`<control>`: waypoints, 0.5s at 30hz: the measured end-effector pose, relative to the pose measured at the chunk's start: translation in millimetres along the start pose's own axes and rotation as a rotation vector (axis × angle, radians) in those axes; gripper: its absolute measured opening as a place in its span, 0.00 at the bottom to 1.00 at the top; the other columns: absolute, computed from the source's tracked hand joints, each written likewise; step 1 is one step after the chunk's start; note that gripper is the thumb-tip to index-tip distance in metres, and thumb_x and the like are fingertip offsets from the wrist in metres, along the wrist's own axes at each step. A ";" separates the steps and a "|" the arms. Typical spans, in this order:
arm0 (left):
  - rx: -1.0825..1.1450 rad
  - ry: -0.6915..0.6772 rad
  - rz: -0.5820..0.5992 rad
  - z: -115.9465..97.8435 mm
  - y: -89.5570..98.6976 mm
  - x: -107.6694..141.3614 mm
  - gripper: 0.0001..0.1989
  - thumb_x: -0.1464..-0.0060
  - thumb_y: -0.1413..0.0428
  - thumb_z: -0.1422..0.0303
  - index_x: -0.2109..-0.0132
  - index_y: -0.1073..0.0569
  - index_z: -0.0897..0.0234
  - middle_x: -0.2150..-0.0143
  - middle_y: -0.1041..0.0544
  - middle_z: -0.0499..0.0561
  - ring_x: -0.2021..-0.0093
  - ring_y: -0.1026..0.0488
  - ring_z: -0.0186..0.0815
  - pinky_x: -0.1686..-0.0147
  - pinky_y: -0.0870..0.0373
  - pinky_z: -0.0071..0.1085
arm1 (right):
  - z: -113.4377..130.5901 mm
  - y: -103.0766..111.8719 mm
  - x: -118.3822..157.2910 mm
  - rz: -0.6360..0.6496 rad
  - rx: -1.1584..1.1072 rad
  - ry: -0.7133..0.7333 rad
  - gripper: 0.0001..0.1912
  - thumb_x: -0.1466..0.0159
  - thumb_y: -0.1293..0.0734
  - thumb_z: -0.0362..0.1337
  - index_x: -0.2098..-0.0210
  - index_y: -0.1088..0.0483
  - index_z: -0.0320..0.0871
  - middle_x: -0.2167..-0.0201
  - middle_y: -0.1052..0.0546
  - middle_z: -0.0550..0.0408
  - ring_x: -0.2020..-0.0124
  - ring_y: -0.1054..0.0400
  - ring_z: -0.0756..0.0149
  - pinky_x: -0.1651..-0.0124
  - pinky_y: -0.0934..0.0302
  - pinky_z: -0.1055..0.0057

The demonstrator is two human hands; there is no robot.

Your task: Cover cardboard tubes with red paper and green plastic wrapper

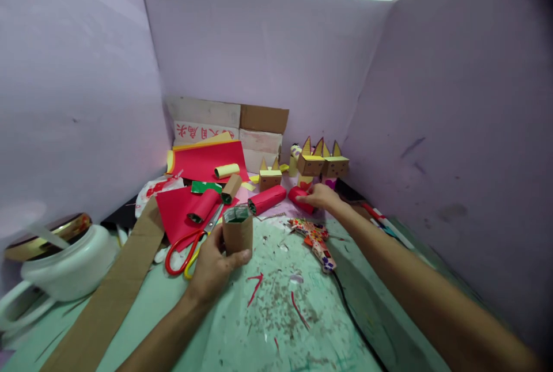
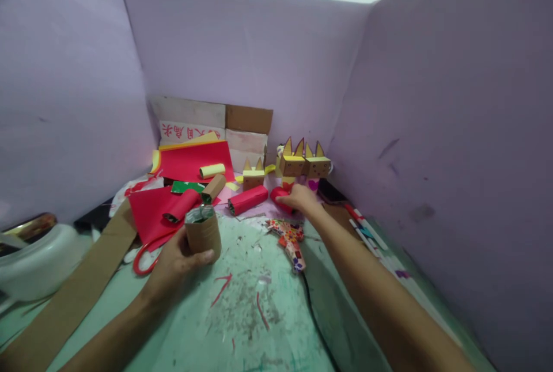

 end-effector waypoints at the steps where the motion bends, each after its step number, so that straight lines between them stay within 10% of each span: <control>1: -0.013 0.006 0.000 -0.1 -0.2 0.1 0.31 0.68 0.34 0.67 0.53 0.33 0.69 0.59 0.26 0.55 0.60 0.30 0.42 0.61 0.33 0.35 | 0.7 -7.8 -4.1 0.031 -0.023 -0.026 0.14 0.34 0.36 0.39 0.50 0.34 0.41 0.52 0.29 0.50 0.56 0.30 0.61 0.56 0.33 0.59; 8: -0.023 0.011 0.010 3.9 1.6 -0.8 0.32 0.68 0.35 0.64 0.53 0.33 0.68 0.60 0.25 0.55 0.61 0.29 0.44 0.63 0.32 0.36 | 8.9 7.6 17.9 0.067 -0.393 -0.027 0.14 0.35 0.36 0.39 0.52 0.32 0.39 0.53 0.28 0.51 0.57 0.30 0.59 0.57 0.33 0.60; 15: -0.093 -0.052 0.071 -3.6 -0.1 10.3 0.29 0.66 0.34 0.64 0.55 0.32 0.67 0.58 0.24 0.55 0.59 0.28 0.45 0.59 0.32 0.37 | 28.8 1.2 152.3 0.113 -0.880 0.135 0.24 0.47 0.30 0.42 0.53 0.34 0.43 0.60 0.22 0.50 0.61 0.28 0.57 0.60 0.33 0.63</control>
Point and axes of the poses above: each hand's wrist, its own x-axis away from the middle knuckle, its own y-axis out of the back of the hand, z = x × y, the point moved 3 cm from there along -x, towards the middle knuckle
